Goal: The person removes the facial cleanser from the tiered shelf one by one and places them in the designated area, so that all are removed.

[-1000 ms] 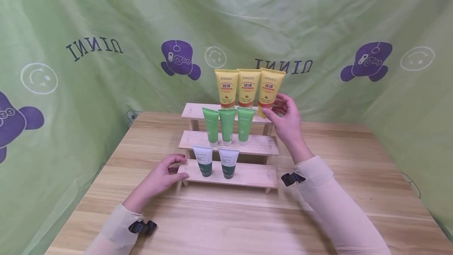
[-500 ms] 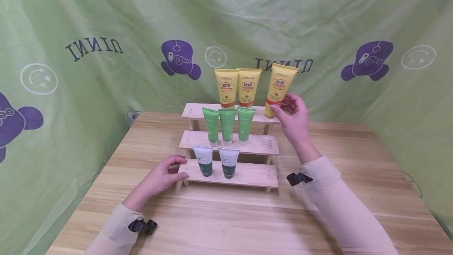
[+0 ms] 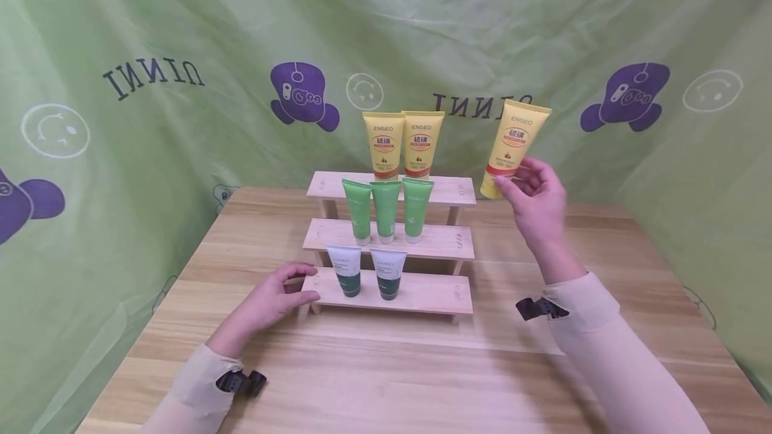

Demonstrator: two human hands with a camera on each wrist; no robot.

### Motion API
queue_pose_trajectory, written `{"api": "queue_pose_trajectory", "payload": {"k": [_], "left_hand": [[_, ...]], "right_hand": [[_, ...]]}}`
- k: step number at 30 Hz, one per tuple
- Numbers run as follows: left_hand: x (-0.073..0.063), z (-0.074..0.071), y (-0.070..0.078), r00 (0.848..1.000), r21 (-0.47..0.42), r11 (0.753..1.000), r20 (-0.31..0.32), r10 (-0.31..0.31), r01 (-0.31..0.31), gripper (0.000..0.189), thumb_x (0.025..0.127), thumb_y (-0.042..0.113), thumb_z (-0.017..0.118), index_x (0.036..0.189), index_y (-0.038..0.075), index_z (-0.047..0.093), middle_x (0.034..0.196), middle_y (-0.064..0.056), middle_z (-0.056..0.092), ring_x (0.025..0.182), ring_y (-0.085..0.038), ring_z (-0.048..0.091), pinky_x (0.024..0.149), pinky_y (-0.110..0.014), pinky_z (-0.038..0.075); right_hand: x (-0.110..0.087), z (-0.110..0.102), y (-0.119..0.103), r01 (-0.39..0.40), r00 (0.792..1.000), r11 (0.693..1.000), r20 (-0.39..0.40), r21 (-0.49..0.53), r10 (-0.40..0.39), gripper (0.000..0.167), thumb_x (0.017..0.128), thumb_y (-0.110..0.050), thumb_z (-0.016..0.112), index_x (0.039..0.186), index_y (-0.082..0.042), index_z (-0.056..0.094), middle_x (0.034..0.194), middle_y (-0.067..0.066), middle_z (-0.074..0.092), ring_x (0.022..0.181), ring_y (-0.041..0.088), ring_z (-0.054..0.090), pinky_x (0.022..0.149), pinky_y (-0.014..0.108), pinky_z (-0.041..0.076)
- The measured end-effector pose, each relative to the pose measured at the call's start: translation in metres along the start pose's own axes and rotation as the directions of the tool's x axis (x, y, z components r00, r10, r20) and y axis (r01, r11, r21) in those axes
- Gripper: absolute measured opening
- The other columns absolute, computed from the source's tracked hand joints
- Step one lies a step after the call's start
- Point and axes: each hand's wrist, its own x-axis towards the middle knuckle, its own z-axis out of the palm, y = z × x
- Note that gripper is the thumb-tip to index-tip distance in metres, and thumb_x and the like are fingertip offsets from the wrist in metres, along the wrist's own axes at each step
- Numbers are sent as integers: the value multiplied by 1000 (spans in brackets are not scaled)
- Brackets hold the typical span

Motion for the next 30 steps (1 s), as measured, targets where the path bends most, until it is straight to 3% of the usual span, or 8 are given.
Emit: {"api": "queue_pose_trajectory", "payload": {"k": [6, 14, 20, 30], "left_hand": [[1, 0, 0, 1000, -3, 1000, 0, -4, 4, 45, 87, 10, 75, 126, -3, 56, 141, -26, 45, 122, -49, 50, 98, -52, 45], [-1, -1, -1, 1000, 4, 1000, 3, 4, -4, 48, 86, 24, 78, 126, 5, 59, 138, -19, 50, 121, -41, 55, 96, -45, 49], [0, -1, -2, 1000, 31, 999, -3, -8, 8, 48, 84, 29, 79, 125, 10, 61, 136, -15, 53, 118, -36, 57, 95, -43, 50], [0, -1, 0, 999, 49, 998, -12, -36, 36, 49, 83, 32, 80, 125, 14, 62, 136, -12, 54, 119, -34, 57, 96, -45, 49]], "right_hand": [[-6, -14, 12, -90, 995, 992, 27, -91, 93, 56, 84, -18, 80, 130, -6, 52, 114, 7, 63, 99, 16, 62, 80, 20, 54], [-12, -31, 35, -192, 973, 970, 97, -147, 208, 65, 87, -22, 78, 137, 2, 45, 112, 5, 63, 95, 11, 64, 76, 23, 56], [-18, -41, 50, -245, 949, 931, 132, -270, 288, 68, 89, -32, 74, 140, 0, 44, 122, 14, 60, 92, 10, 64, 80, 27, 56], [-25, -52, 67, -310, 900, 867, 175, -389, 400, 66, 92, -27, 71, 140, 7, 41, 124, 28, 57, 82, 11, 64, 75, 31, 58]]}}
